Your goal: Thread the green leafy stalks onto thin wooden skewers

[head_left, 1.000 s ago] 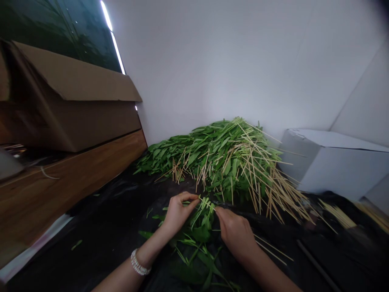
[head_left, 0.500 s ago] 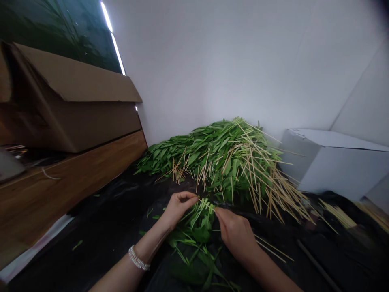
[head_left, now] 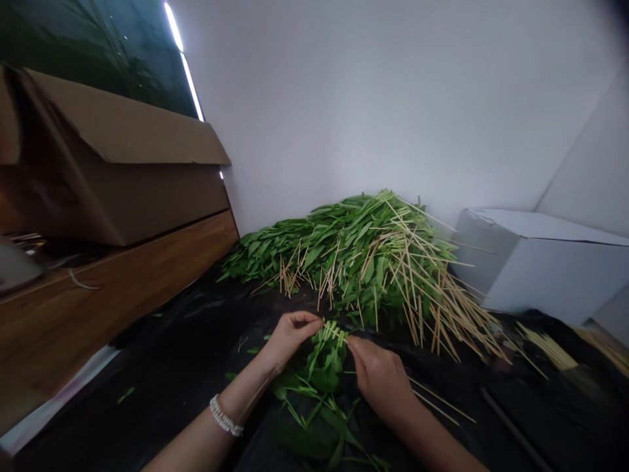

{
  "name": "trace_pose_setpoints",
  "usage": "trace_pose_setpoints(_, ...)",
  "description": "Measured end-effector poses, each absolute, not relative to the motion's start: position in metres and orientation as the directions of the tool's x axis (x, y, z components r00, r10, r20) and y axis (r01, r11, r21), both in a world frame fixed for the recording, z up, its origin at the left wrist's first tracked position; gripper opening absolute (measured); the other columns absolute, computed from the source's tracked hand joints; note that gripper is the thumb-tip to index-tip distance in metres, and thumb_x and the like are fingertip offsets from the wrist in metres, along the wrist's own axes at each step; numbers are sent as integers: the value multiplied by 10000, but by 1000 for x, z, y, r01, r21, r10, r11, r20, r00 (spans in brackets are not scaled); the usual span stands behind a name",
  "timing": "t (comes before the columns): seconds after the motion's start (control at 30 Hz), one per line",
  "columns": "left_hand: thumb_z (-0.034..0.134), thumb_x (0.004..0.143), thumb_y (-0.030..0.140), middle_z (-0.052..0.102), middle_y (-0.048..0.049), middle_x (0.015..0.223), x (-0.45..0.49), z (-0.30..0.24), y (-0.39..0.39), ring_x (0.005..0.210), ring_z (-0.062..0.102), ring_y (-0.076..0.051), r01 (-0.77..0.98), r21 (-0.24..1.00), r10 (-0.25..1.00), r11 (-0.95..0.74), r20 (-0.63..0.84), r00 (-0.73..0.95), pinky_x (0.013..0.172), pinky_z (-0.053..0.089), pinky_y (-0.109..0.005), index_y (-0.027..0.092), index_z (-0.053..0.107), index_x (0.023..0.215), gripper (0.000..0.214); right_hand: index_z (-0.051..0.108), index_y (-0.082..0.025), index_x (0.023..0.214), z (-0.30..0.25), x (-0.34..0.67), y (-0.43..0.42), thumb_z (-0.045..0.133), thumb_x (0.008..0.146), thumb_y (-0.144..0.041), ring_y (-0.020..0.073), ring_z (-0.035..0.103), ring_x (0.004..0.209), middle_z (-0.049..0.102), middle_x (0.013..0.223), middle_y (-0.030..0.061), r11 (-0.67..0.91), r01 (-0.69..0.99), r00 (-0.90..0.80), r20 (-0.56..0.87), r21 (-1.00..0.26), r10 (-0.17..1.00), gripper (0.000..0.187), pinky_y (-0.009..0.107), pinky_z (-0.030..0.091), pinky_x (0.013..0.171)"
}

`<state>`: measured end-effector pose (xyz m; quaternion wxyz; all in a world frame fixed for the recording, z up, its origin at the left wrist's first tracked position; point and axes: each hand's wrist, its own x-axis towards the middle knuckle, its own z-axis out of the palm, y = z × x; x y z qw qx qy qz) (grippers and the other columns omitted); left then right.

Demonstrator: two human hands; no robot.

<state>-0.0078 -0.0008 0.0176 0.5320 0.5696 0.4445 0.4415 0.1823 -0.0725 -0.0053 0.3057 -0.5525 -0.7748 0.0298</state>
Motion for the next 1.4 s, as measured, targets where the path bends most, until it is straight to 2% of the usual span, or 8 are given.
trace_pose_setpoints(0.37,823,595,435,690,-23,695,-6,15,-3,656,571,-133,12,1000,974,-28,25,227,674,441,-244,137,742,722,334,642,-206,1005,-4,183,-72,339,956,-162,182,685,906,725,904,58,401,806,-190,450,-437,873,310,247,459,798)
trace_pose_setpoints(0.53,717,713,536,702,-43,697,-6,16,-2,638,599,-152,-55,998,962,18,-2,275,649,461,-259,121,728,731,415,631,-201,986,0,187,-70,331,958,-176,168,689,818,717,861,41,414,812,-165,518,-411,839,303,233,450,713)
trace_pose_setpoints(0.73,698,734,552,732,-84,782,-9,15,4,752,646,-176,-118,993,973,22,6,231,748,483,-271,115,748,833,451,582,-188,981,9,207,-64,311,972,-255,151,632,591,648,692,3,354,836,-14,628,-419,778,280,249,418,597)
trace_pose_setpoints(0.9,756,677,496,725,-81,802,-10,15,5,750,640,-177,-29,999,976,-41,46,215,758,486,-284,124,738,817,397,548,-203,996,18,223,-62,306,983,-301,148,628,590,629,688,-18,272,810,155,637,-519,755,262,257,409,613)
trace_pose_setpoints(1.03,796,621,405,709,-53,776,-11,14,5,697,612,-159,79,987,974,-140,123,189,677,464,-260,135,719,795,330,545,-205,993,25,230,-61,325,973,-322,154,616,580,641,679,-16,238,791,269,668,-564,694,249,262,413,619)
trace_pose_setpoints(1.23,767,665,376,642,-16,658,-13,11,3,602,534,-119,196,957,914,-213,125,385,586,404,-227,140,708,715,249,545,-202,994,30,233,-61,350,967,-326,157,614,578,657,682,-6,227,785,335,703,-576,627,233,264,417,617)
trace_pose_setpoints(1.4,770,672,420,598,-15,689,-12,15,-7,610,506,-112,261,915,775,-309,83,626,553,378,-213,151,728,687,273,552,-203,984,28,230,-61,346,967,-327,145,610,575,638,670,-16,252,783,307,705,-568,639,241,253,424,622)
